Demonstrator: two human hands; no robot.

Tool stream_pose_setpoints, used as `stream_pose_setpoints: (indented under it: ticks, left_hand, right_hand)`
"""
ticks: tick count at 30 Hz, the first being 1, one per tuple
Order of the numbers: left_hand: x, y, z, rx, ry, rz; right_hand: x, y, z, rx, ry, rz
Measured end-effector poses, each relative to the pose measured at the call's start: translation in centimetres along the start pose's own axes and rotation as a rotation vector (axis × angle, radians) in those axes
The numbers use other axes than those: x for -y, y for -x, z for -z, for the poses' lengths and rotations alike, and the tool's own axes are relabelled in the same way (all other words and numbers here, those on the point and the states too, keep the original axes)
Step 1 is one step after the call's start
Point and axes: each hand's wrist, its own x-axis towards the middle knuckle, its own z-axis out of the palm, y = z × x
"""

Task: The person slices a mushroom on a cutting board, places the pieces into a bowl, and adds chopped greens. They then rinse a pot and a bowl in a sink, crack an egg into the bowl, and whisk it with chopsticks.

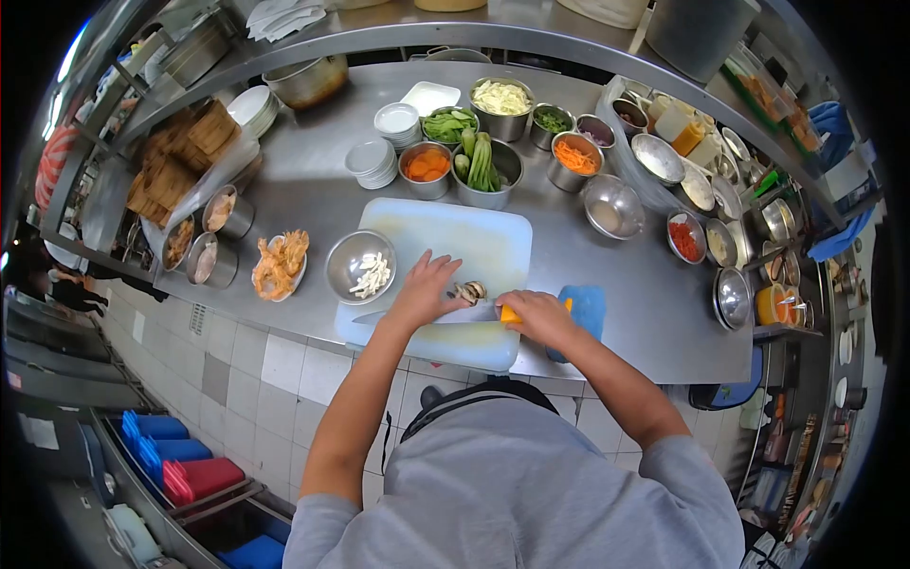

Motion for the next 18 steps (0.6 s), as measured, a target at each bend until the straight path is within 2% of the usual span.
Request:
stream_pose_setpoints:
  ticks: [7,10,15,18]
  left_hand:
    - [0.3,-0.6,0.3,-0.069,0.056,0.050]
    - [-1.5,-0.6,0.2,-0.003,0.020,-0.031]
    - [0.1,-0.9,-1.3,-0.142,-0.108,0.091]
    - [1.3,0.0,0.3,-0.213,-0.041,0.066]
  right_hand:
    - [-1.0,0.1,0.0,0.008,0.000,-0.012]
    - [-0.6,-0.3,0.5,0.021,-0.005,0.006]
    - [0.0,-0.3,0.9,0.052,0.034,0.009]
    - [-0.7,0.0,0.5,0.032,0.001,-0.009]
